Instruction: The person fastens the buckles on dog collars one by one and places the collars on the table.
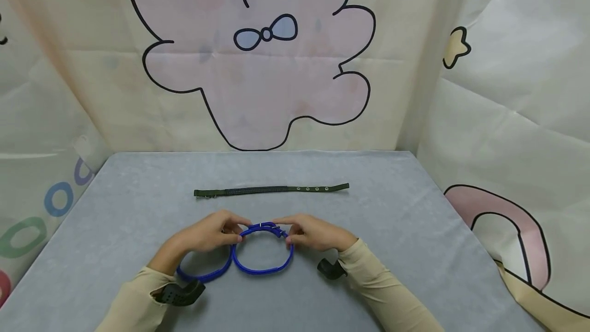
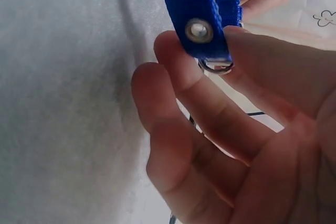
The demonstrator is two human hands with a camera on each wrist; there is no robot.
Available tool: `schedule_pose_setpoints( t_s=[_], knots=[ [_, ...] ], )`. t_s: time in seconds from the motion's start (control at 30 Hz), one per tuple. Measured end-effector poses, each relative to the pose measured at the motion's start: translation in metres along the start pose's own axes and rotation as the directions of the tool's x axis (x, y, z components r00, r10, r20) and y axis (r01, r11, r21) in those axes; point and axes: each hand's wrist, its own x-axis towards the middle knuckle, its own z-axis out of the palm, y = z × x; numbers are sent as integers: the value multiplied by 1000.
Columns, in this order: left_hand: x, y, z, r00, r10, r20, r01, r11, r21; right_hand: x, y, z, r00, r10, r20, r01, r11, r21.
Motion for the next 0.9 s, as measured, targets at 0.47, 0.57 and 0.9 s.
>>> schedule_pose_setpoints(
  t_s=[0.47,0.57,0.9],
  knots=[
    [2,-1,0,1000,-6,-8,6,1000,5,3,4,1,999,33,-2,-33,999,-22],
    [3,-2,1,1000,-7,-10,7,1000,1,3,4,1,999,40,-6,-40,999,-26],
    [1,0,3,999,-40,-19,40,999,4,4,4,4,999,47,-21,-48,997,-67]
  ],
)
